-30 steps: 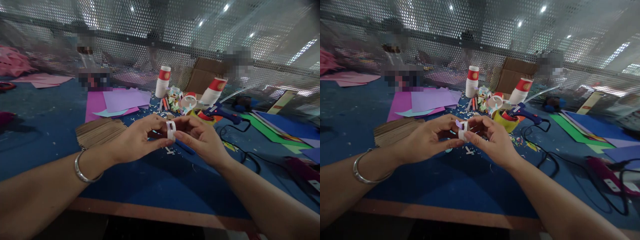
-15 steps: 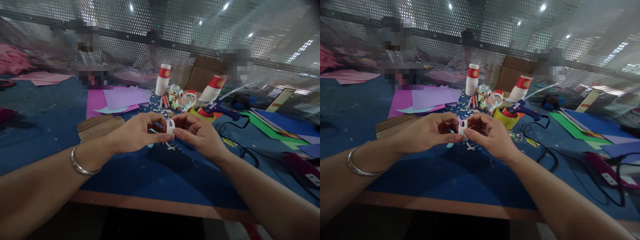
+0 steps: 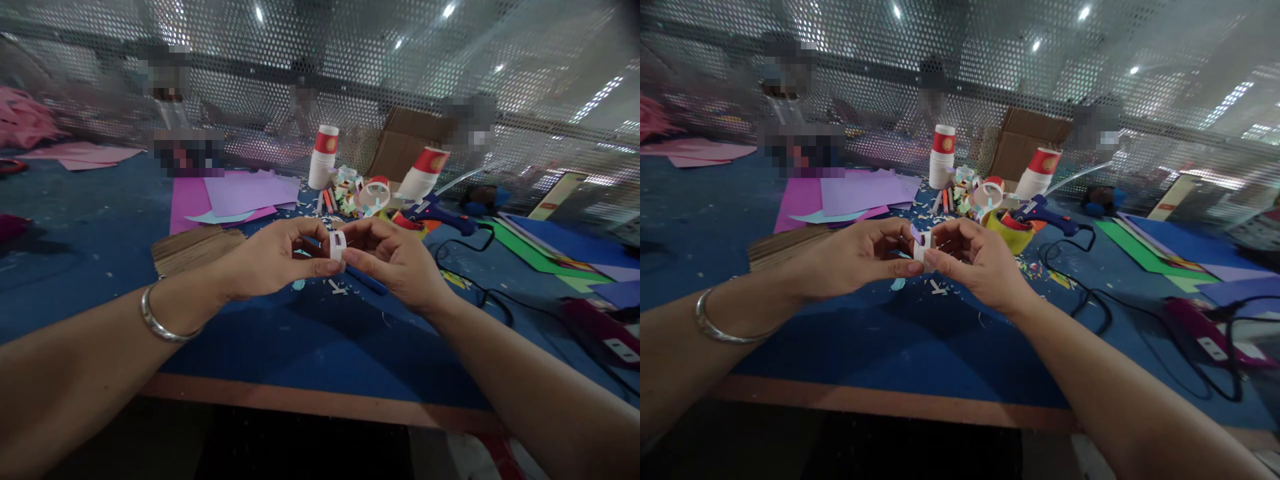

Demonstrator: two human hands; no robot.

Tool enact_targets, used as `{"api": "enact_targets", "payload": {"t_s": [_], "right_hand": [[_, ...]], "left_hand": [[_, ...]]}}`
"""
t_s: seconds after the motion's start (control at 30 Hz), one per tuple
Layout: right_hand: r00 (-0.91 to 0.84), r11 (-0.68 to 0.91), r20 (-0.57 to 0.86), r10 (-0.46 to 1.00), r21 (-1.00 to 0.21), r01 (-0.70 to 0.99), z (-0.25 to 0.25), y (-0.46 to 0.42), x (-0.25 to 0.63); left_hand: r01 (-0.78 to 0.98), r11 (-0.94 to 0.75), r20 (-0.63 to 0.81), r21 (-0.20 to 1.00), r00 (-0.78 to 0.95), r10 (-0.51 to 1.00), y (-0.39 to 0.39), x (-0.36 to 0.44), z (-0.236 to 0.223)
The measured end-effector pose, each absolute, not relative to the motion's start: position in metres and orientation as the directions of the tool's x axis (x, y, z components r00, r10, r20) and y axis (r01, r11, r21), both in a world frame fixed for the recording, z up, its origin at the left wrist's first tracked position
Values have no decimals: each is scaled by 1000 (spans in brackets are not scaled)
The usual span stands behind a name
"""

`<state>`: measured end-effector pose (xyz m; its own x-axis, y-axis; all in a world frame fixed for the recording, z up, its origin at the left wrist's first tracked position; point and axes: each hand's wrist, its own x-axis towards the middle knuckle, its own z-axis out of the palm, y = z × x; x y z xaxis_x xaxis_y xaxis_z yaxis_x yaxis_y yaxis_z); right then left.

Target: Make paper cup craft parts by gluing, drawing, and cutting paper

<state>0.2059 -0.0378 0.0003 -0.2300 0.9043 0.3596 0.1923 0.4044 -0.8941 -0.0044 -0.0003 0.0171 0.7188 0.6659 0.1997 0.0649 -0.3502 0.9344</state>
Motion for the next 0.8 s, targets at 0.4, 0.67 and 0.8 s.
{"api": "enact_targets", "payload": {"t_s": [0.4, 0.67, 0.8], "right_hand": [[-242, 381, 321, 916, -885, 267, 4, -41, 206], [-161, 389, 357, 920, -881, 268, -3, -41, 202], [-135, 424, 402, 906, -847, 323, -3, -44, 200]], "left_hand": [[73, -261, 131, 963, 718, 684, 0, -4, 21], [61, -191, 100, 980, 678, 728, 3, -3, 19], [26, -191, 132, 981, 633, 763, 5, -2, 15]]}}
